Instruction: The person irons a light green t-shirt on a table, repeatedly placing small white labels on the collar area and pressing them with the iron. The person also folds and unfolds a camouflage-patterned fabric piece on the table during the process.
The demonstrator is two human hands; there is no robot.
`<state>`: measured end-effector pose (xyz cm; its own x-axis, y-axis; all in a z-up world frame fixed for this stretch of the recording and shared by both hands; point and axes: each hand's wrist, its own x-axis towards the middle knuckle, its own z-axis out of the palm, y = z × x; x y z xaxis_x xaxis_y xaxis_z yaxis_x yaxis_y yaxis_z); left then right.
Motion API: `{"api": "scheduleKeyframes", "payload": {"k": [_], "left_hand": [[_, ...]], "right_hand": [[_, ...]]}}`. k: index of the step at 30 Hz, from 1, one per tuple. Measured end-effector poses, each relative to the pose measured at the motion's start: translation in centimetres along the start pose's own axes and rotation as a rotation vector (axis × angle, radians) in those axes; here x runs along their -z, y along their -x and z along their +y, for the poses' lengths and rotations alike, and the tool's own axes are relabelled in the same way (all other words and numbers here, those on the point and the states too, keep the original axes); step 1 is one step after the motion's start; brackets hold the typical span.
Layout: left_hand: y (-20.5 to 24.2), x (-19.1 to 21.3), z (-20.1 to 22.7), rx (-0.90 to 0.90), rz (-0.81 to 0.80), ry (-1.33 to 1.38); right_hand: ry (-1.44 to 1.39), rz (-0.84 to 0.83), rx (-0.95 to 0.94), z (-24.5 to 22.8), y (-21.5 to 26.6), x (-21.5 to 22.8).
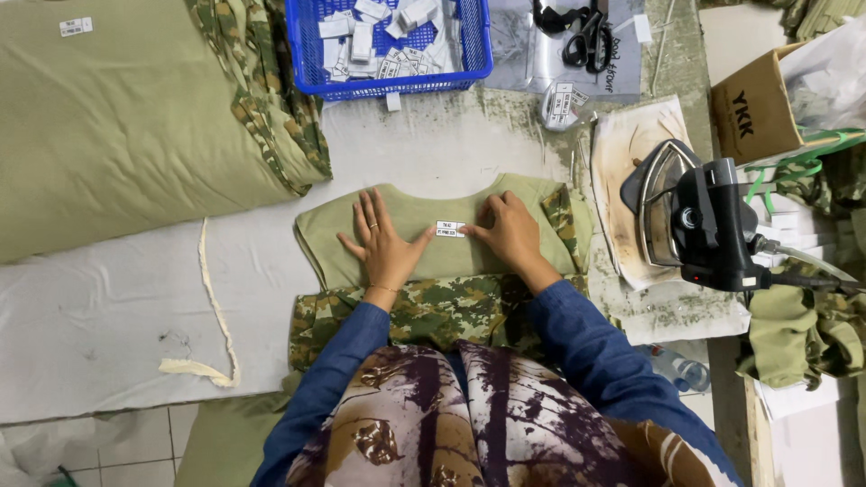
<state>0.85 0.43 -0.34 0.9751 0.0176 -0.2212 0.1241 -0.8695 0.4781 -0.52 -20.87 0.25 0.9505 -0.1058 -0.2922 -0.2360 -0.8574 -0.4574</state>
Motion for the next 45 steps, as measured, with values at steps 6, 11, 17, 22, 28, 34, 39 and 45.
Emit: {"api": "scheduleKeyframes", "payload": {"k": [6,11,17,22,28,34,39,45], "left_hand": [[-0.1,0.0,0.0,-0.015,-0.006,-0.042],[-0.3,-0.8,-0.2,0.001,0.005,-0.071],[-0.3,-0.8,-0.4,-0.019,0.023,-0.081],[-0.3,-0.7,-0.2,-0.016,0.025,-0.073],[0.3,-0.8,0.9,-0.02,0.021,-0.102],[-1.0,-0.2,-1.8,-0.135,0.003,-0.216],[-3.4,4.4,-9.6,-0.033,0.101,-0.266],[-3.3,3.4,-10.8,-0.113,0.27,-0.334]], "right_hand": [[-0.018,0.015,0.015,-0.2,-0.1,0.4],[-0.024,0.016,0.003,0.2,-0.3,0.0],[-0.044,0.031,-0.007,-0.1,-0.2,0.3],[-0.044,0.04,-0.024,-0.5,0.0,0.5],[-0.053,0.022,-0.032,-0.7,0.0,0.4],[0.049,0.082,-0.003,5.1,1.4,5.3],[0.676,0.685,-0.34,22.1,3.6,14.7],[0.217,0.336,-0.52,18.2,2.0,17.6]]}}
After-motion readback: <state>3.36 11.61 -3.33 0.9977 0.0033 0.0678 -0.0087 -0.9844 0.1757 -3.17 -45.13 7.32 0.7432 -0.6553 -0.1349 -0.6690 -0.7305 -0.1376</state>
